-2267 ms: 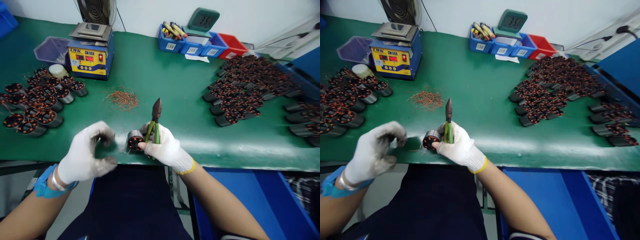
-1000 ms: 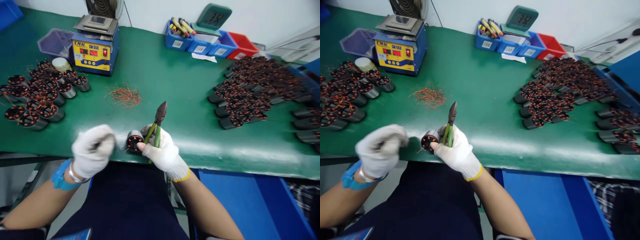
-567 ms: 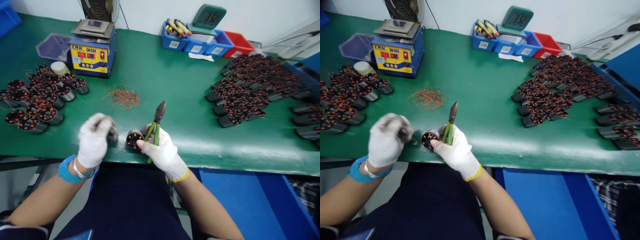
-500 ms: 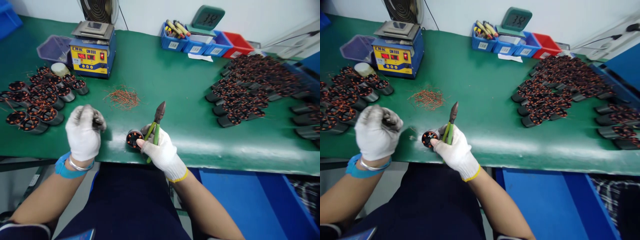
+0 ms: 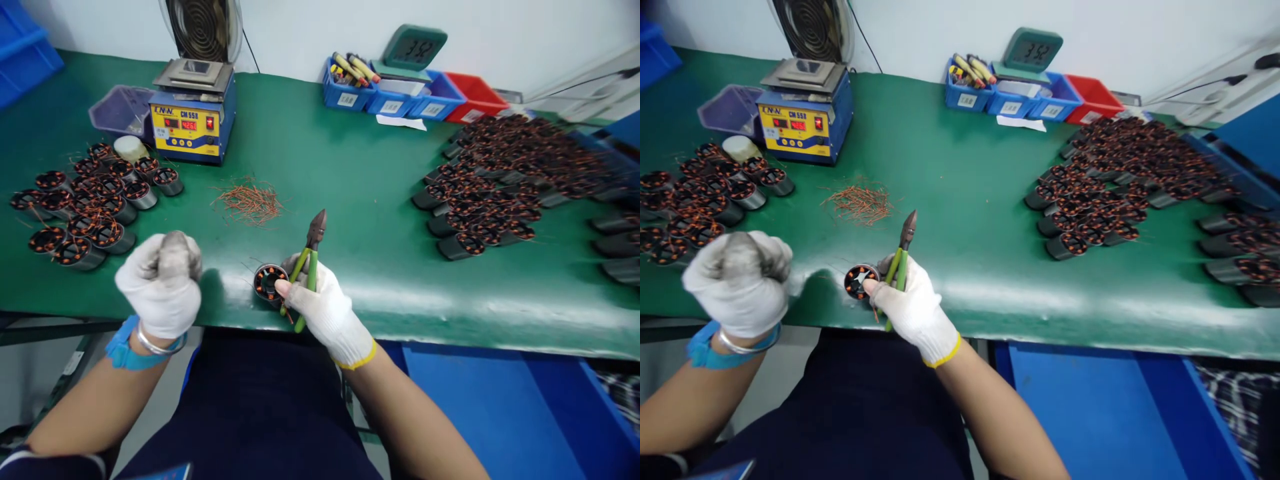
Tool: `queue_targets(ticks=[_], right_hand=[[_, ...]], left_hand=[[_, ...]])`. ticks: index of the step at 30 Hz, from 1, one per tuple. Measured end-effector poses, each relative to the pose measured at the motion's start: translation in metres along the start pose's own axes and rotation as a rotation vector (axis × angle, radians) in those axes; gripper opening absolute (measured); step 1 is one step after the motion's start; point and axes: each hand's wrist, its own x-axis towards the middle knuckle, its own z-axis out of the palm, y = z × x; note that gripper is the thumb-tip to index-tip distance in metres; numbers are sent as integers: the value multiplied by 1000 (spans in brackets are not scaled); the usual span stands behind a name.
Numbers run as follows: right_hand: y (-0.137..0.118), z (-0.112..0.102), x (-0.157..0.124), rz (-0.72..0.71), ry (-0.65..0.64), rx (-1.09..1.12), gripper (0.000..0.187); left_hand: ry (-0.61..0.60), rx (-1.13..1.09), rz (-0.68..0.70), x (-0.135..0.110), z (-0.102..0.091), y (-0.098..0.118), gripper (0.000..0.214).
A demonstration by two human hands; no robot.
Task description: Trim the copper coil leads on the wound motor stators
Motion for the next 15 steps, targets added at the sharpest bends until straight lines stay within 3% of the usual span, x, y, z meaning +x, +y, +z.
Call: queue_targets(ticks=[2, 5, 6, 8, 11, 12, 13, 14, 15], right_hand=[[1, 0, 1, 3, 1, 3, 39], [-1, 2, 0, -5, 0, -7, 37], [-2, 2, 0, -3, -8, -8, 37], [-3, 3, -1, 12, -26, 5, 37], [-3, 3, 0, 32, 1, 42, 40], [-2, 3, 1, 38, 15, 59, 40], [-1, 4, 3, 42, 24, 77, 40], [1, 5, 4, 40, 28, 96, 40], [3, 7, 5, 34, 26, 116, 41]], left_hand=[[-77, 54, 12, 4, -2, 3, 25], [-451, 157, -10, 3, 5, 8, 19], [-479, 151, -22, 2, 7, 9, 24], [-305, 51, -43, 0, 8, 8, 27], [115, -158, -74, -2, -1, 6, 27], [136, -181, -108, -3, -4, 6, 22], [61, -168, -162, -5, -6, 7, 12], [-95, -122, -235, -8, -6, 8, 13], [-269, -76, -319, -12, -4, 9, 33]])
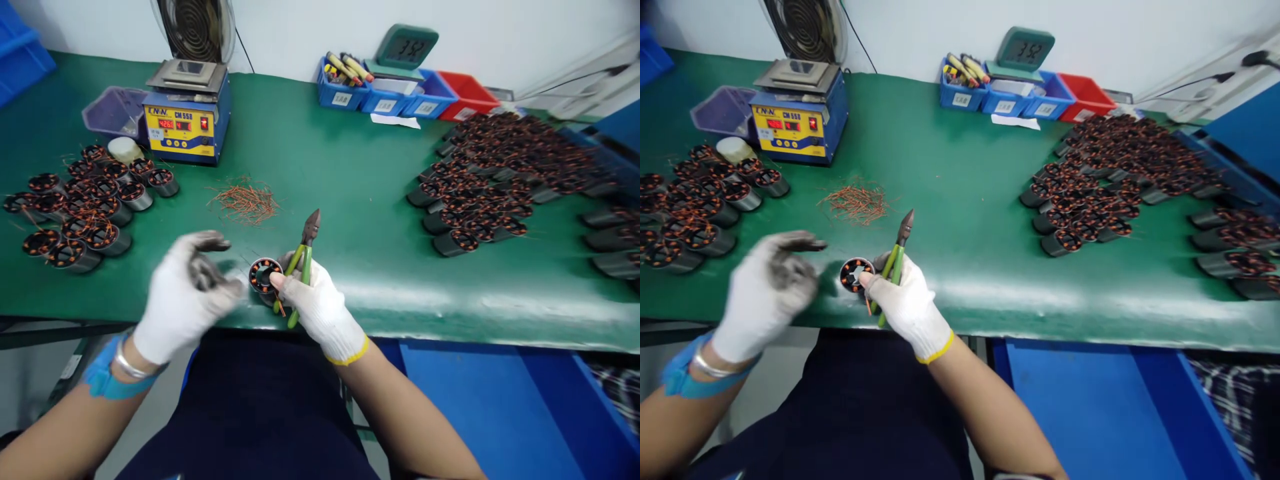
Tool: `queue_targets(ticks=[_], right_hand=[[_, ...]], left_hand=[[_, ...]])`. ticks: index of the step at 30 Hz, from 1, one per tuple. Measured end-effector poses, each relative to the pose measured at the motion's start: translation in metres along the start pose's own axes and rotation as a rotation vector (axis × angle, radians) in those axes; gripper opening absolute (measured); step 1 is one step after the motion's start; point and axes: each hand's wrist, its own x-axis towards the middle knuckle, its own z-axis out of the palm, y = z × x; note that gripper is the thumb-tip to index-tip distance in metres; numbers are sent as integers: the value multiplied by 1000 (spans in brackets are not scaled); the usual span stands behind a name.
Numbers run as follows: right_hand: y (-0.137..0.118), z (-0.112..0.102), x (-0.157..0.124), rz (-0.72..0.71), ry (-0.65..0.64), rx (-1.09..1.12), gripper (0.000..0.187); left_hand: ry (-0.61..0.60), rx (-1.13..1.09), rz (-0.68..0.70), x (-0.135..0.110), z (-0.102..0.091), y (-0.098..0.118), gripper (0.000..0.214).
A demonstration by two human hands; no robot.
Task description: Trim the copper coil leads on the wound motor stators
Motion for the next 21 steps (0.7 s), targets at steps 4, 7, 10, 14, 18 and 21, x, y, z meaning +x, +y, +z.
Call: queue_targets(ticks=[4, 7, 10, 14, 18, 21], right_hand=[[7, 6, -3, -8, -40, 70, 42], [6, 1, -11, 56, -193, 43, 40], [-1, -16, -16, 32, -297, -115, 36], [-18, -46, -18, -64, -272, -432, 36], [-37, -65, -25, -108, -228, -971, 41], [-47, -68, -31, -147, -250, -1239, 45]], left_hand=[[-250, -48, -185, -7, 15, -2, 47], [-396, -23, -210, 3, 9, -6, 37], [-571, 149, -197, 18, -8, -8, 37], [-665, 413, -19, 30, -20, -6, 34], [-587, 433, -23, 35, -20, -5, 61], [-620, 276, -91, 38, -17, -7, 81]])
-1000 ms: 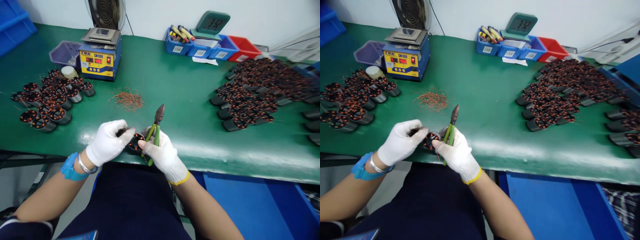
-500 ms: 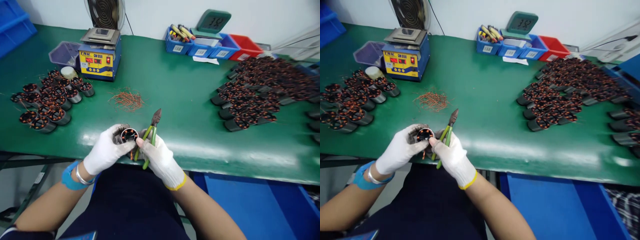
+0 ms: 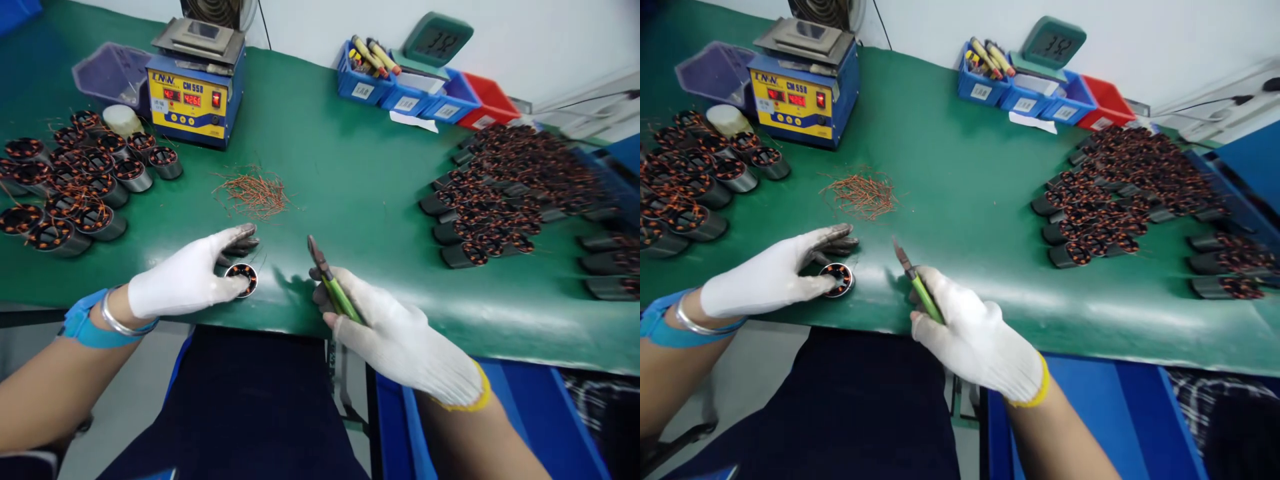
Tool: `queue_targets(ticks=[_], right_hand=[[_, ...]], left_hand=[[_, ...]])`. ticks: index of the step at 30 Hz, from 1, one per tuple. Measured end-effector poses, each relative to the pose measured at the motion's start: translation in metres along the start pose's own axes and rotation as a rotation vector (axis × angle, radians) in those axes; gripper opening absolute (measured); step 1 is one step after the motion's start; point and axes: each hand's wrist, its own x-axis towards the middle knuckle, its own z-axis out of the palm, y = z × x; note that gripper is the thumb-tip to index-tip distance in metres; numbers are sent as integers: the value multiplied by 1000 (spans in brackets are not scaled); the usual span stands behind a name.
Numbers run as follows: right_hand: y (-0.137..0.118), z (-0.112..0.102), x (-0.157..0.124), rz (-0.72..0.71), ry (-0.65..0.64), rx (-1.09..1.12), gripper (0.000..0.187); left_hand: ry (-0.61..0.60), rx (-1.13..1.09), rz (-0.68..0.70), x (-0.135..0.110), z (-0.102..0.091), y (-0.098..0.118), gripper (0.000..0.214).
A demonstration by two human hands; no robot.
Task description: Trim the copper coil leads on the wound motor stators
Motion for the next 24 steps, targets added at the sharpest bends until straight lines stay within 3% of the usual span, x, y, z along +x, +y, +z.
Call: queue_targets(ticks=[4, 7, 17, 24], right_hand=[[-8, -3, 0, -89, -41, -184, 45], [-14, -2, 3, -109, -15, -309, 43], [-22, 2, 11, -139, 44, -421, 47], [-25, 1, 19, -144, -20, -485, 44]], left_hand=[[-108, -306, -1, 10, 3, 1, 79], [-115, -435, -9, 15, 7, 2, 70], [-80, -514, 2, 14, 13, -1, 64], [-102, -502, 4, 14, 13, 0, 64]])
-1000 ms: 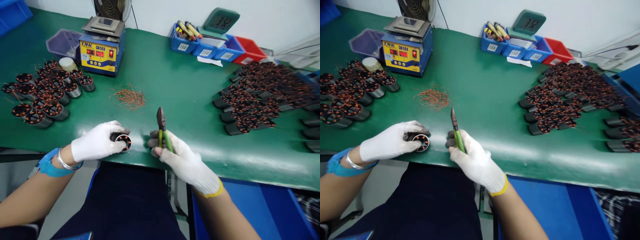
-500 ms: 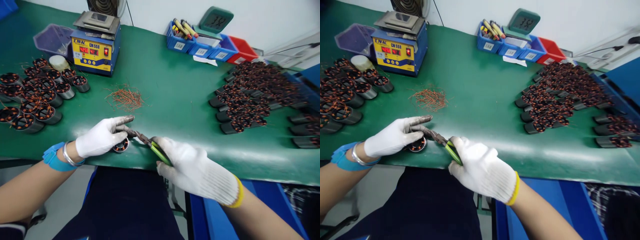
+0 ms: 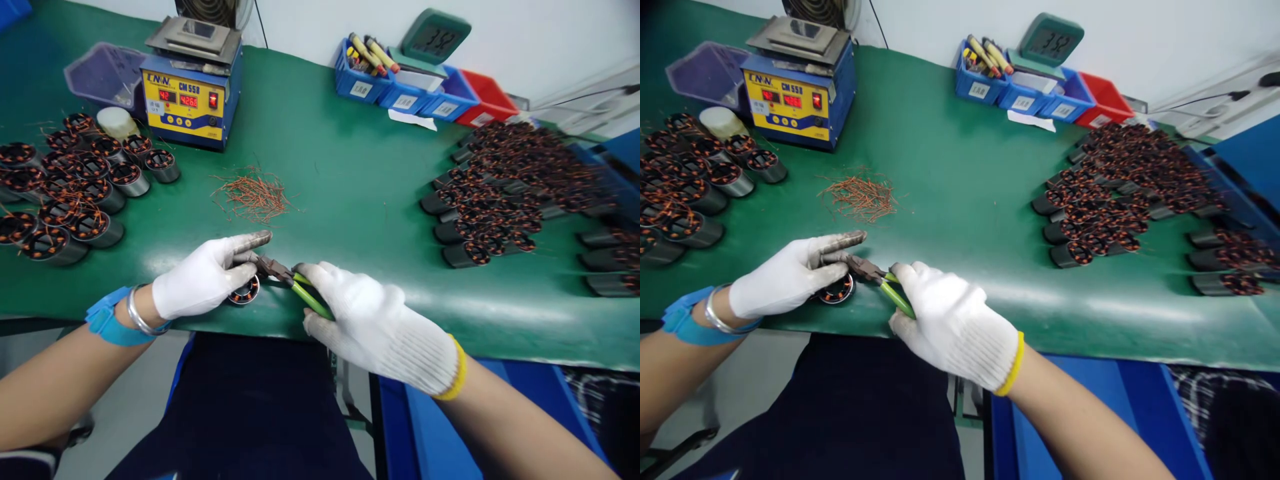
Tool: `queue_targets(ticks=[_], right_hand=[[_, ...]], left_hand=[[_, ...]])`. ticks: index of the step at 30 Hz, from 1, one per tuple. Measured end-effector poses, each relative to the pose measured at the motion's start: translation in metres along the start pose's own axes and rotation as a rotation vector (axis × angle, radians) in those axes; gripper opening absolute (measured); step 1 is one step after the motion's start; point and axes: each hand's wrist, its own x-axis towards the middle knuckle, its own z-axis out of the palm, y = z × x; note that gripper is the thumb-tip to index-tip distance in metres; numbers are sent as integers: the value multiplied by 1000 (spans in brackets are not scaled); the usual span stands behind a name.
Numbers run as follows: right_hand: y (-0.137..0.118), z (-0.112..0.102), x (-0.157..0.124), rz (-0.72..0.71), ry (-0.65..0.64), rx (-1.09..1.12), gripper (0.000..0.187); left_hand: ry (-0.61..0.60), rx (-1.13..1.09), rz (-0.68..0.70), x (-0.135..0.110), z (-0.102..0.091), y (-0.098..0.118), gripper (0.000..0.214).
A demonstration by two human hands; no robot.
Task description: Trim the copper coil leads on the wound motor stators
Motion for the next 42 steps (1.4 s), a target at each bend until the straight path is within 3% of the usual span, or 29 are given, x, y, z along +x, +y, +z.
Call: queue_targets(ticks=[8, 12, 17, 25, 30, 32, 34, 37, 40, 42], right_hand=[[9, -2, 8, 13, 6, 157, 36], [17, -16, 13, 30, 59, 80, 45], [18, -32, 27, -80, 44, -101, 51], [21, -50, 48, -225, 66, -264, 37], [27, -55, 60, -203, 28, -275, 31], [29, -55, 57, -174, 80, -289, 34], [31, -52, 46, -110, 203, -268, 42], [19, -37, 23, -87, 324, -69, 55], [-16, -11, 7, -203, 315, 114, 59], [-44, 8, 7, -190, 258, 79, 58]], left_hand=[[61, 22, 21, 1, 0, 2, 63], [-19, 11, 30, -1, -2, 0, 67], [-69, -3, 83, -3, -6, -5, 65], [-15, 272, 169, -1, -11, -11, 62], [-43, 208, 172, 0, -9, -13, 64], [-29, 138, 177, 0, -9, -12, 67], [85, 71, 205, 0, -12, -12, 69], [411, 38, 320, 2, -22, -13, 61], [669, 63, 484, 5, -32, -16, 51], [793, 114, 597, 5, -35, -17, 46]])
